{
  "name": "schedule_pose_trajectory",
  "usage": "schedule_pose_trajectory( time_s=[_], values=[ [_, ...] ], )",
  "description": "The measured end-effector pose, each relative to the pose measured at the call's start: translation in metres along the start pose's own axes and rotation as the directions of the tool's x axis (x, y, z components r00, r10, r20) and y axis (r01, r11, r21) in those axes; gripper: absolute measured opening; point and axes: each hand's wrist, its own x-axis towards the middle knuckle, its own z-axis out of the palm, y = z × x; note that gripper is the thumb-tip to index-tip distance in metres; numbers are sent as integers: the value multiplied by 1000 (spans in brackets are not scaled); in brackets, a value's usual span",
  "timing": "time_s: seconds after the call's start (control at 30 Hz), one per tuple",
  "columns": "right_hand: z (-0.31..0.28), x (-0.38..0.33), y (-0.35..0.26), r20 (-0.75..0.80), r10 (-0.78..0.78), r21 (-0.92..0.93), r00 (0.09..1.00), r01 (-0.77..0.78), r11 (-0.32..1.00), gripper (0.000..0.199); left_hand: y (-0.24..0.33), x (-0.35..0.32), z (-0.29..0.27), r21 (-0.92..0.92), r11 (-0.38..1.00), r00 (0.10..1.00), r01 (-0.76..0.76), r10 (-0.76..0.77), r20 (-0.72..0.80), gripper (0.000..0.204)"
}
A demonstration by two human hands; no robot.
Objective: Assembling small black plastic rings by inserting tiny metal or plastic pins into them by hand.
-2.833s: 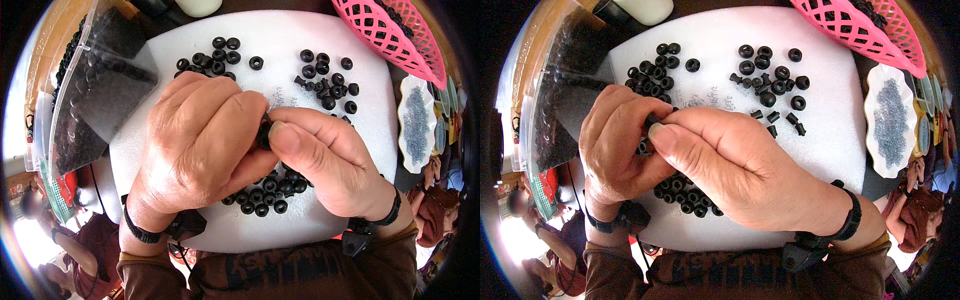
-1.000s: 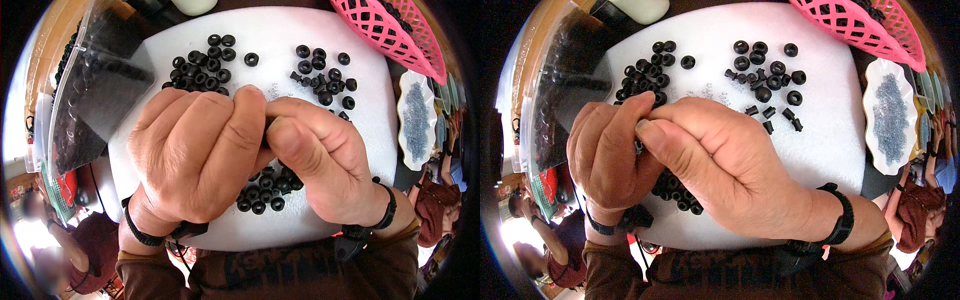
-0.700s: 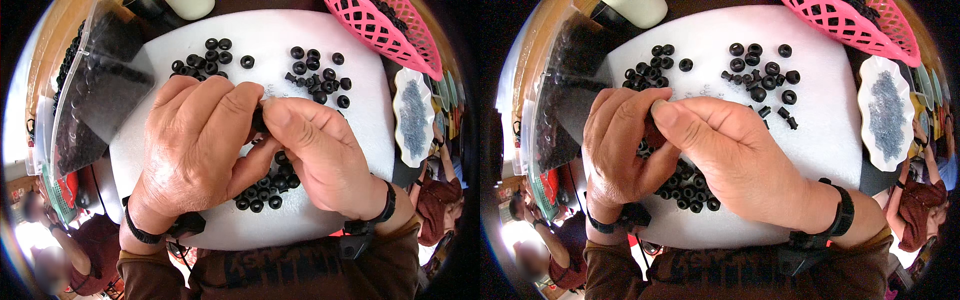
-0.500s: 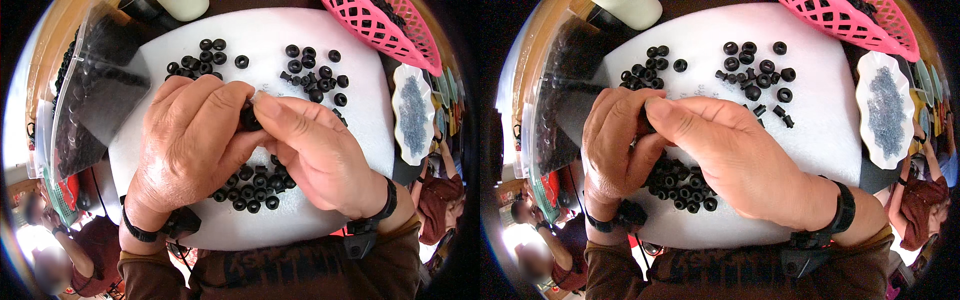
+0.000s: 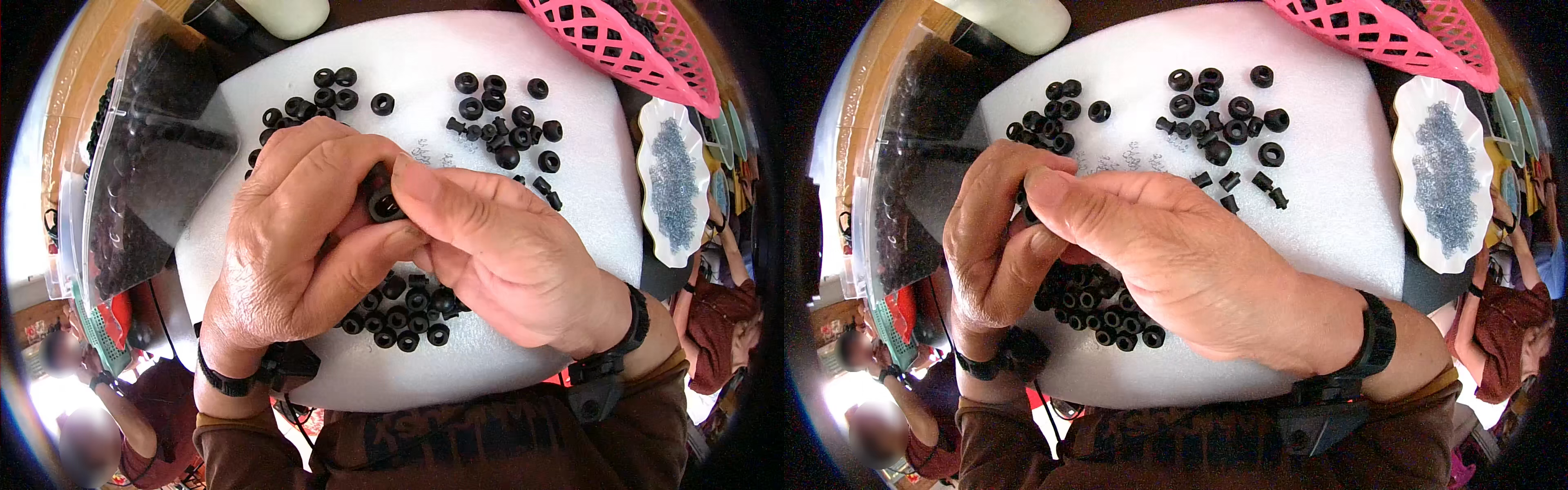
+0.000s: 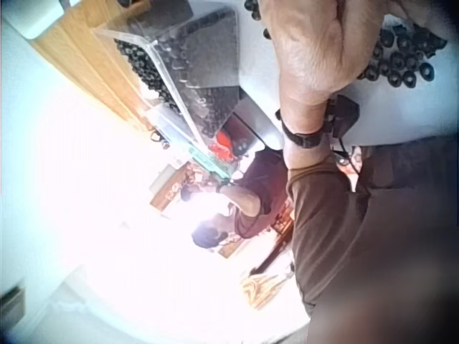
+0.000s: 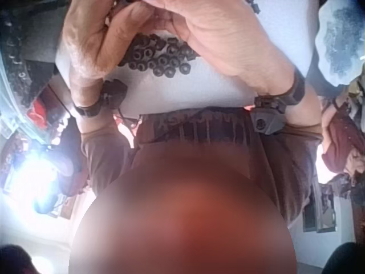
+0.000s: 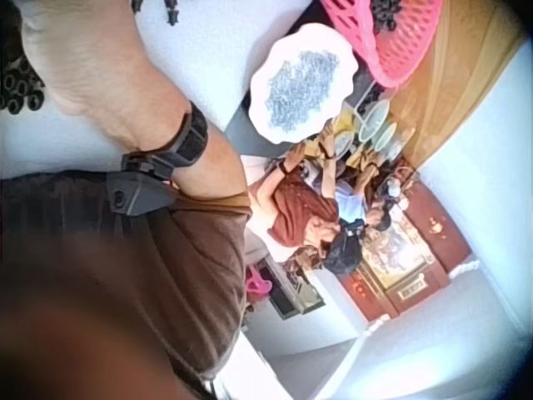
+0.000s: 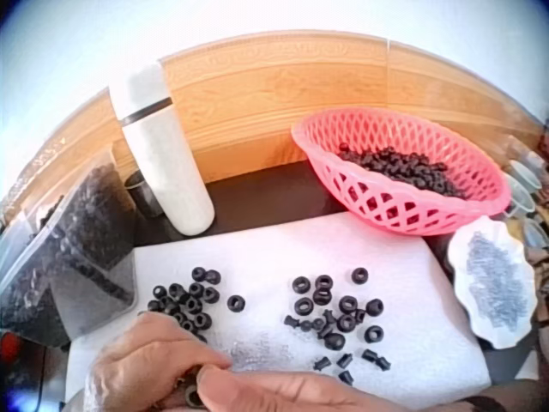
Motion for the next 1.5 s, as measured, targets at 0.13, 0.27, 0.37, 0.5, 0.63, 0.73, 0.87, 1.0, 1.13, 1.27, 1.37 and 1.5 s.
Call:
schedule_pose_trajectory(
  time_s=[0.13,0.27,0.37,0.5,0.63,0.73,0.87,1.0,1.13,1.27,1.37,1.5],
  values=[
    [-2,0,1,80,-34,118,996,25,993,37,-4,0,4,-5,1000,996,-23,22,-81,53],
    [3,-1,4,-21,-21,173,1000,25,985,37,-3,-1,2,23,1000,998,-4,5,-57,59],
    [-1,0,5,19,-49,155,999,46,987,38,-4,-2,2,94,995,999,-31,35,-38,59],
    [-2,-1,7,-11,-24,96,1000,24,995,38,0,-2,3,65,998,999,-27,30,-43,59],
    [0,-1,8,-70,14,114,997,-6,993,37,-1,-3,2,145,986,996,-79,86,-38,63],
    [1,-2,10,-40,-3,124,999,8,992,35,-1,-5,3,221,969,988,-114,133,-75,58],
    [0,-3,12,-9,-68,207,998,68,976,33,-2,-6,6,244,956,975,-161,193,-110,50],
    [-2,-1,11,40,-80,216,996,70,974,32,-4,-6,6,299,926,957,-229,271,-107,47],
    [2,-1,10,19,-61,184,998,57,981,37,-2,-6,6,331,926,971,-183,224,-89,47],
    [3,0,8,-37,-27,113,999,31,993,39,0,-5,3,212,974,993,-75,92,-70,50],
    [2,-1,6,-41,-24,121,999,28,992,38,-4,-3,4,51,999,999,-11,13,-42,58],
    [2,-2,3,-108,35,68,994,-28,997,36,-10,-3,5,-77,997,999,-33,31,-21,65]
  ],
)
